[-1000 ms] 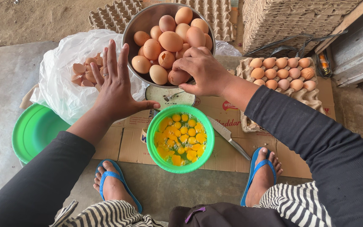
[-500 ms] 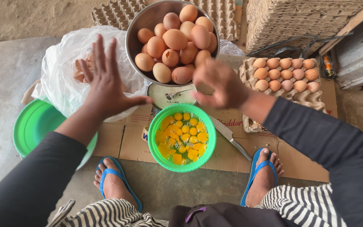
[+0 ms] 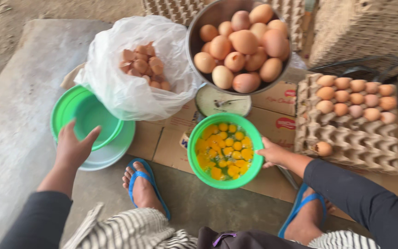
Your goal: The person cracks eggs one by one using a knife and collects the contents in a green bucket. They also transfer whole eggs from a carton into a metal bowl on a scale.
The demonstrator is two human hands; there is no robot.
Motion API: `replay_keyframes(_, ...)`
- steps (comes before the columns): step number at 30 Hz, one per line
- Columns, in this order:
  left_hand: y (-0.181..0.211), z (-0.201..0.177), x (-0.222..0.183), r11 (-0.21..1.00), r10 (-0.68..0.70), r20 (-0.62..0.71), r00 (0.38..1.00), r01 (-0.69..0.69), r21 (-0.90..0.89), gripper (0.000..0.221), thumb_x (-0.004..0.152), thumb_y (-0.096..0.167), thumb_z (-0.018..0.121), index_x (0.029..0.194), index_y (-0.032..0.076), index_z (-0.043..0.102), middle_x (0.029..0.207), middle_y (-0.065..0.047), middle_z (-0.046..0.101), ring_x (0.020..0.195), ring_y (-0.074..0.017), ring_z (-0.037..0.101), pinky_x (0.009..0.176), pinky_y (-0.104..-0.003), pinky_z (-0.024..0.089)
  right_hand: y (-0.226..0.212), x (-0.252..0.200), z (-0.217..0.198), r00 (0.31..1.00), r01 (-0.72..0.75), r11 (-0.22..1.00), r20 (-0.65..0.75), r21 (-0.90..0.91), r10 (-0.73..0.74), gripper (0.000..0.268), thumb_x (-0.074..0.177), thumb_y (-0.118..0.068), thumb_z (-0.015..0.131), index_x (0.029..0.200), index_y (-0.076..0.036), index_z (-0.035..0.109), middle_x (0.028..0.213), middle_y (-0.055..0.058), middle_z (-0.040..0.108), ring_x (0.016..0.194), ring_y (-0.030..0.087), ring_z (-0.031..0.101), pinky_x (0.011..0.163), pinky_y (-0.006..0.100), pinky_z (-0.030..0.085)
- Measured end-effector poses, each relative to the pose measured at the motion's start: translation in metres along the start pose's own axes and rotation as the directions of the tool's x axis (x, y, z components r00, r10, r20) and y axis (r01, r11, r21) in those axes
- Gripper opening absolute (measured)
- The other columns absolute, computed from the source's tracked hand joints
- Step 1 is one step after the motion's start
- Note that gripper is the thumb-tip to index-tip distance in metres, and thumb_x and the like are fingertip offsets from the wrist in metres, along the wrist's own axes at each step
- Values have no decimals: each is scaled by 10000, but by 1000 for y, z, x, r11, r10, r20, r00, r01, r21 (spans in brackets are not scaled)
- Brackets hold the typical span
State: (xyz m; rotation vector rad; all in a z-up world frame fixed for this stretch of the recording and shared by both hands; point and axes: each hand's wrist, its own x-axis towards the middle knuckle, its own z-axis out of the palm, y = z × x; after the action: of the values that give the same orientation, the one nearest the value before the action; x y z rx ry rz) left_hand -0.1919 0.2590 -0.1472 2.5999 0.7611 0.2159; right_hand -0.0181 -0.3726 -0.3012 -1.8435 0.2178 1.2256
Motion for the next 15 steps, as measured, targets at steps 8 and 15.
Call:
replay_keyframes(8, -147, 46, -51, 621, -737, 62, 673, 711, -329, 688, 948, 493, 711, 1331, -73, 629, 1260, -260, 655, 1156, -348, 634, 941, -444, 492, 1, -17, 36, 990, 121, 988, -86, 97, -112, 671, 931, -127, 553, 1542, -230, 294, 1236, 88, 612, 942, 197, 632, 640, 406, 568)
replay_keyframes(15, -125, 55, -29, 511, -636, 257, 728, 647, -566, 632, 984, 460, 620, 1447, 35, 552, 1417, -136, 607, 1164, -291, 640, 863, -418, 485, -14, -7, 86, 986, 163, 977, -69, 138, -154, 569, 946, -119, 564, 1468, -177, 346, 1175, 101, 619, 923, 193, 632, 629, 373, 565)
